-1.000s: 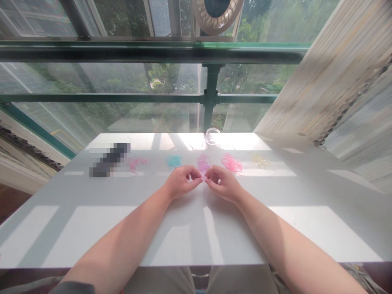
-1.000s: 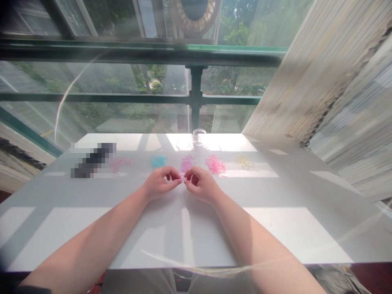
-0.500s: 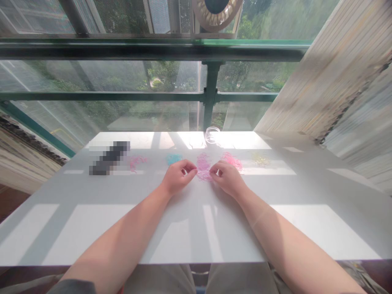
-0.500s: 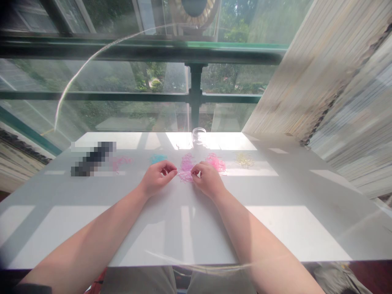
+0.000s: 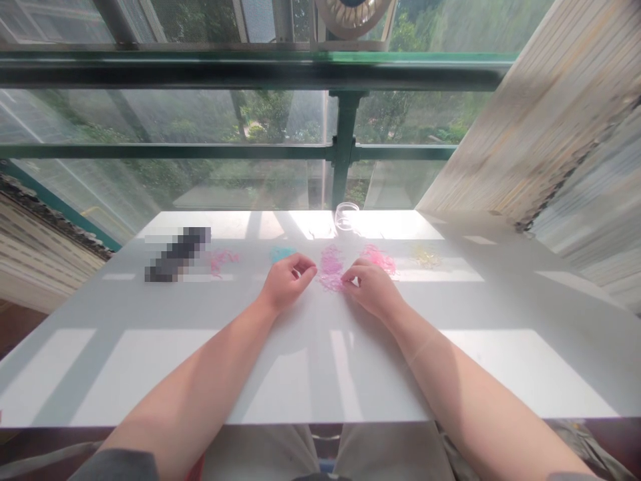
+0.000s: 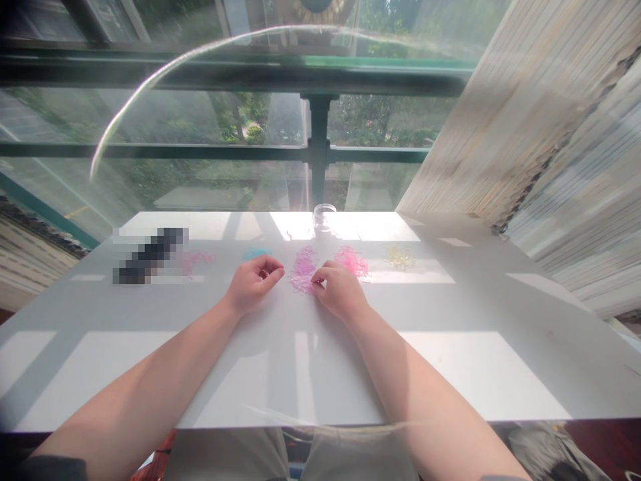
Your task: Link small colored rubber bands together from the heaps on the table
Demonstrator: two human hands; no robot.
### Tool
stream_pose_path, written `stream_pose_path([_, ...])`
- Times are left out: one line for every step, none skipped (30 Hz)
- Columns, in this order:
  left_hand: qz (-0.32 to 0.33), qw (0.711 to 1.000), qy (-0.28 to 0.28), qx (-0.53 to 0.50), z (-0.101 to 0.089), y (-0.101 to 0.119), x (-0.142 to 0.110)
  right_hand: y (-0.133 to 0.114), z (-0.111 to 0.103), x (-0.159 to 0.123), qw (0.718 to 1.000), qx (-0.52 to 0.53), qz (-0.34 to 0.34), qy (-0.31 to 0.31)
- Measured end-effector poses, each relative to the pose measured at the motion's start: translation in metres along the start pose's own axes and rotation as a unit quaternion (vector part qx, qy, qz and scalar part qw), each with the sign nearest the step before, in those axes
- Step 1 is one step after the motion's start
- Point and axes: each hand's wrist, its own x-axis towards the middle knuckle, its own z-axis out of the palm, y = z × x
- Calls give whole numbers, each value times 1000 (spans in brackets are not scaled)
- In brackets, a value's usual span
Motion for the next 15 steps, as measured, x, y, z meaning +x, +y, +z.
stream_pose_path([0, 1000, -2, 0, 0, 0, 0, 0, 0, 0, 1000, 0, 0, 0])
stream_pose_path([1, 1000, -4, 0, 0, 0, 0, -1, 0, 0, 1000, 2, -1, -1])
stream_pose_path([2, 1000, -5, 0, 0, 0, 0, -1, 0, 0, 1000, 4, -2, -1])
stream_pose_path([2, 1000, -6, 1, 0, 0, 0, -2, -1, 0, 1000, 7, -3, -2])
stream_pose_path([2, 1000, -6, 1, 0, 0, 0, -2, -1, 0, 1000, 10, -4, -2])
stream_pose_path([2, 1000, -7, 1, 0, 0, -1, -2, -1, 0, 1000, 13, -5, -2])
stream_pose_path([2, 1000, -8, 1, 0, 0, -1, -2, -1, -1, 1000, 15, -6, -2])
stream_pose_path([2, 1000, -8, 1, 0, 1, -1, -3, -1, -1, 1000, 17, -7, -2])
stream_pose_path([3, 1000, -9, 1, 0, 1, -1, -3, -2, -1, 1000, 19, -8, -1])
stream_pose_path([4, 1000, -10, 1, 0, 1, -1, -3, -2, -1, 1000, 22, -10, 1])
stream_pose_path([4, 1000, -11, 1, 0, 1, -1, -3, -2, -1, 1000, 24, -11, 3])
stream_pose_path([4, 1000, -13, 1, 0, 1, -1, -2, -2, -1, 1000, 25, -13, 6])
stream_pose_path([5, 1000, -13, 2, 0, 1, -1, -2, -2, -1, 1000, 24, -16, 10])
stream_pose_path([5, 1000, -13, 3, 0, 1, -1, -1, -1, -1, 1000, 20, -18, 15])
stream_pose_path([5, 1000, -12, 4, 0, 1, -1, -1, -1, 0, 999, 14, -20, 22])
